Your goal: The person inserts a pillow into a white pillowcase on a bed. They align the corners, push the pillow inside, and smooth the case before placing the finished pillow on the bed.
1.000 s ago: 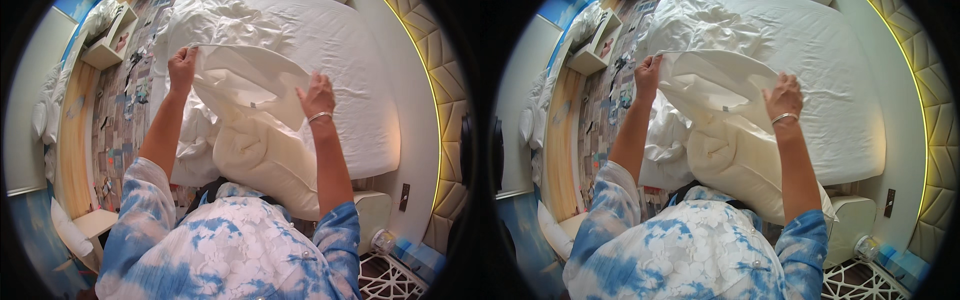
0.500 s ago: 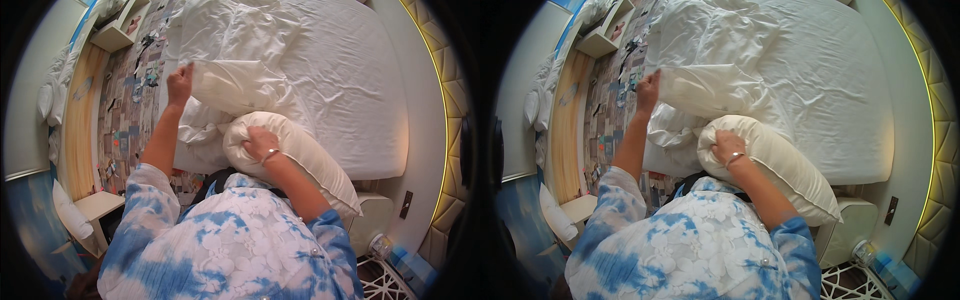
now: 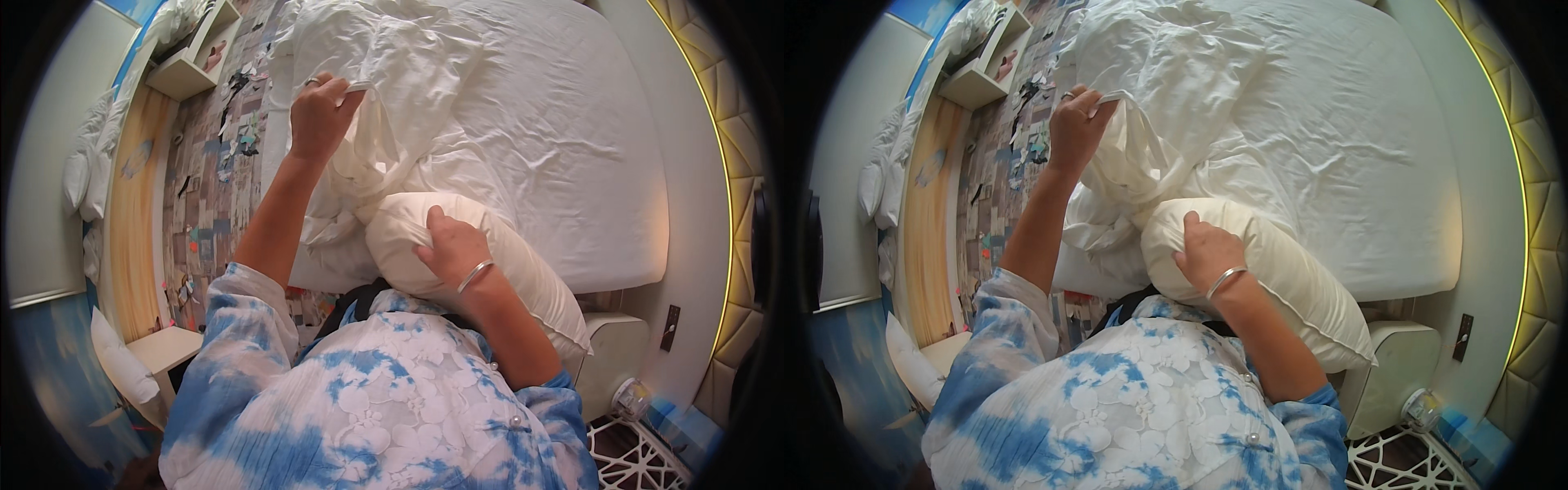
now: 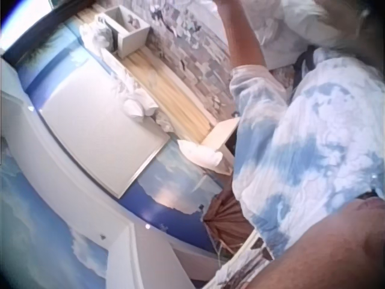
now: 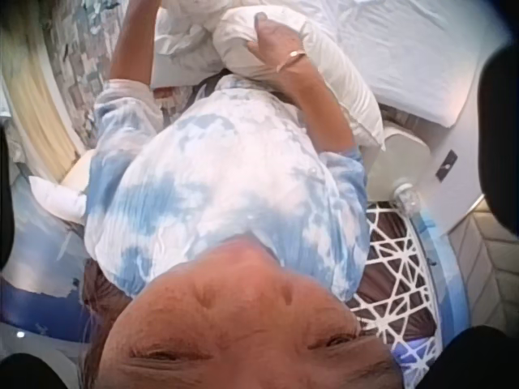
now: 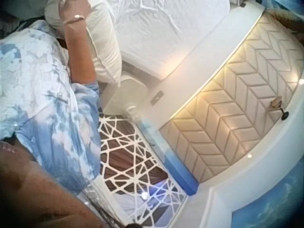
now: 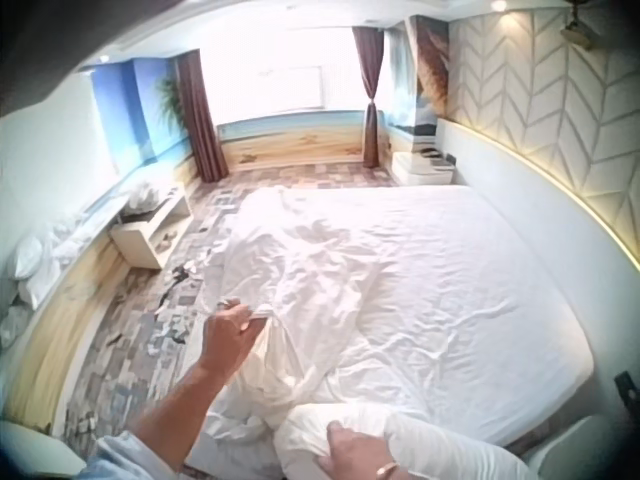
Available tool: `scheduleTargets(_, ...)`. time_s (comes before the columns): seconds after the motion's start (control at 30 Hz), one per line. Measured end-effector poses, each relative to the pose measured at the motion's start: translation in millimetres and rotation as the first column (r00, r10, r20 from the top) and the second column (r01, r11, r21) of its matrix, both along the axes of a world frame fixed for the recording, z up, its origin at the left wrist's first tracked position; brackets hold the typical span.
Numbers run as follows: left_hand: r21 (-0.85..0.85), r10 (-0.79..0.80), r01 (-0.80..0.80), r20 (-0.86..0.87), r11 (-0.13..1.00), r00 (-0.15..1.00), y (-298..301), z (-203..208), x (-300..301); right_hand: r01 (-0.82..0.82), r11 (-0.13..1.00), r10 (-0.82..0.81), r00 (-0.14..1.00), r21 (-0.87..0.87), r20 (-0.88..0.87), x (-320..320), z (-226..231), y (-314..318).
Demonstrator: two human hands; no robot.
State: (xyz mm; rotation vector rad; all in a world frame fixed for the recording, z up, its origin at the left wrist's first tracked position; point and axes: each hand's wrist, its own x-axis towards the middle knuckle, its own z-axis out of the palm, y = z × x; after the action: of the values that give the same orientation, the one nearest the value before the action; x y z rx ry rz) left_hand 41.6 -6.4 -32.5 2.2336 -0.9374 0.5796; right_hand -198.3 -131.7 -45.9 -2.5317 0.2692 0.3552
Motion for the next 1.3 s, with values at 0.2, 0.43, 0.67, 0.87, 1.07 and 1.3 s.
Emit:
scheduleTargets(0.2,0.07,-0.065,0.085,-0.241,0.994,0.968,-12,-21,-42,0.186,0.98,-0.197,0.955,0.066,0.22,-28,-36,-20)
scheduleTargets(0.43,-0.048,-0.139,0.131,-0.267,0.99,0.954,-17,-56,-74,0.324,0.943,-0.283,0.898,-0.071,0.338,-21,-34,-9)
scheduleTargets(0.67,-0.304,-0.217,0.014,-0.645,0.952,0.733,-18,-61,-85,0.162,-0.292,-0.549,0.779,0.943,-0.304,-3,-63,3)
scheduleTargets(0.87,-0.117,-0.427,0.417,-0.4,0.901,0.811,-37,-60,-145,0.0,-0.609,-0.455,0.819,0.793,-0.35,-3,-95,0)
scheduleTargets(1.07,-0.112,-0.473,0.469,-0.396,0.876,0.787,-45,-61,-172,0.074,-0.749,-0.372,0.775,0.658,-0.511,-6,-74,-9)
scheduleTargets(1.3,-0.427,-0.657,0.531,-0.652,0.731,0.38,-19,-75,-208,0.094,-0.662,-0.418,0.778,0.744,-0.47,-8,-72,-27)
